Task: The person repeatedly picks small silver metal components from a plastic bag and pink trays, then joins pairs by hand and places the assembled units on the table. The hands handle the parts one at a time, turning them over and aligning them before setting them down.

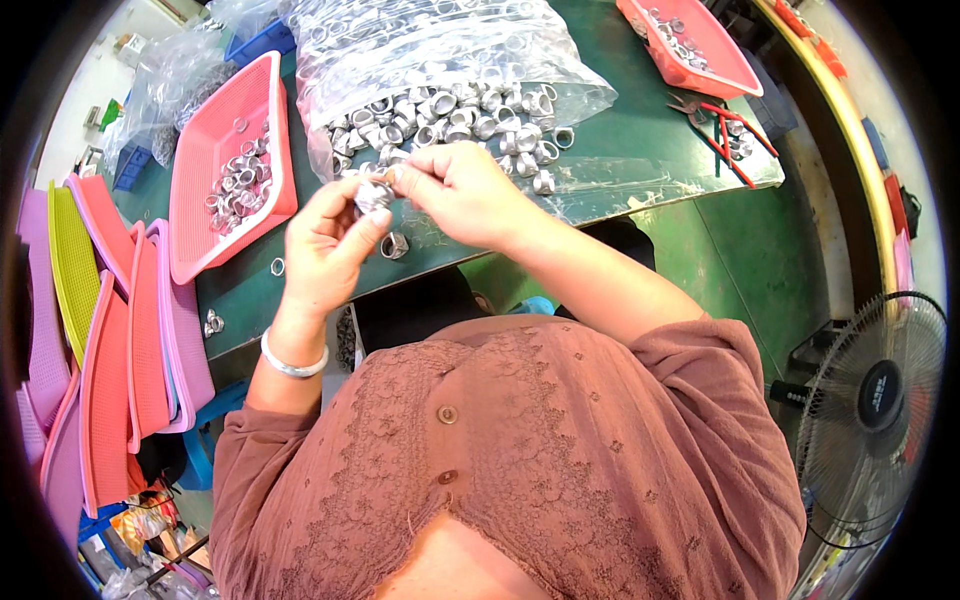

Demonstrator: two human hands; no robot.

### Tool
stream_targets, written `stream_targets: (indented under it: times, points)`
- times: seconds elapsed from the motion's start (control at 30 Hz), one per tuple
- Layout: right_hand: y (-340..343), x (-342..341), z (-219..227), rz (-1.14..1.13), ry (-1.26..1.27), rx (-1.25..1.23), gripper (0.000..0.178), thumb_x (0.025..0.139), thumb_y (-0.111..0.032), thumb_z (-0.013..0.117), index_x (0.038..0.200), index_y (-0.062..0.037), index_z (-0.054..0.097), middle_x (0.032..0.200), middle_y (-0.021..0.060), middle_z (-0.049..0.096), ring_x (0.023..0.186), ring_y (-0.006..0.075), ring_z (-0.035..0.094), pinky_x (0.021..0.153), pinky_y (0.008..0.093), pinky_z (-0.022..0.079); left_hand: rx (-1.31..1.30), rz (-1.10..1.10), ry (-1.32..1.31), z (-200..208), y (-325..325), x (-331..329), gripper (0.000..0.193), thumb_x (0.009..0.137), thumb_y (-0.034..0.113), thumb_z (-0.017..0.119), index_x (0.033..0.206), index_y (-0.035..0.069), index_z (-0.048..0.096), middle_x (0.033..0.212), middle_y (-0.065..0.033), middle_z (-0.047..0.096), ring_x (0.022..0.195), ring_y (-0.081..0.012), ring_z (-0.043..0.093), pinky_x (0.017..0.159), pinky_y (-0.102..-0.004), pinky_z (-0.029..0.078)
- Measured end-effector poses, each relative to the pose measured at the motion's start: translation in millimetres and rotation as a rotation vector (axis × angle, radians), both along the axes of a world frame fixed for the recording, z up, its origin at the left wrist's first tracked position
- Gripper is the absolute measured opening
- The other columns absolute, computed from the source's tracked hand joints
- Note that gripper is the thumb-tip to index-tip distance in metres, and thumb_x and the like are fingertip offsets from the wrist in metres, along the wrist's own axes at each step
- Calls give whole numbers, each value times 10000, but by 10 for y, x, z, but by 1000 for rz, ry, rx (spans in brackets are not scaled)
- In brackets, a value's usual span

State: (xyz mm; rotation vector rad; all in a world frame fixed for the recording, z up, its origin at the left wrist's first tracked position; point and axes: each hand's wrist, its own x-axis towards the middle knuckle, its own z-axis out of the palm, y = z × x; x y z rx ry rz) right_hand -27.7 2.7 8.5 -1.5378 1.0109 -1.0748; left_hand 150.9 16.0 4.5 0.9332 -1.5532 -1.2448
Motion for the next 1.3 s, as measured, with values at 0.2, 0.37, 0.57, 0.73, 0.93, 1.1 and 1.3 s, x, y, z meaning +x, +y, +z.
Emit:
stream_targets:
  times: [0.2,0.37,0.57,0.73,0.93,1.1,1.3]
  points:
    - [-168,-92,54,-141,359,-190,147,816,-154,545,805,-31,624,674,92,598,613,204,565,580,329,444,-613,601,-462,217,-511,712,296,751,97,665,1027,15,598,830,-85,583,698,-171,564,620,-282,460]
    - [-281,-54,-133,-153,754,-552,123,769,-164,585,768,-41,590,761,102,566,756,297,562,647,379,444,-1060,811,-936,361,-587,831,288,744,117,638,1024,60,603,837,-137,591,719,-305,581,645,-358,476]
    - [-288,58,-152,-129,1083,-761,179,761,-235,595,712,-65,618,715,79,585,730,253,589,658,363,451,-611,260,-924,12,-256,160,218,766,189,637,940,65,596,754,-103,602,659,-274,589,576,-362,459]
    - [-311,3,-177,-153,1039,-711,161,756,-215,610,721,-59,594,714,71,559,718,272,565,658,382,438,-446,163,-1127,-69,-379,-45,210,764,230,625,878,59,581,724,-134,600,702,-326,588,590,-406,454]
    - [-314,-209,-76,-170,507,-245,170,816,-169,575,820,-5,619,680,69,582,622,148,535,581,295,428,-294,127,-849,-83,-404,-58,112,796,111,601,842,17,559,654,-104,599,627,-212,595,568,-310,450]
    - [-278,-288,-22,-41,41,240,188,842,-188,577,805,-14,639,676,-19,554,606,54,449,555,195,368,-105,117,-286,-134,-299,-32,108,788,57,632,813,2,543,656,-1,556,603,-39,496,547,-193,418]
    - [-194,-262,18,-9,-196,333,155,815,-190,589,772,-49,637,625,-8,544,537,52,432,511,189,350,-118,47,-42,-120,-169,-75,100,783,34,652,815,-3,564,727,15,550,649,-32,484,591,-179,420]
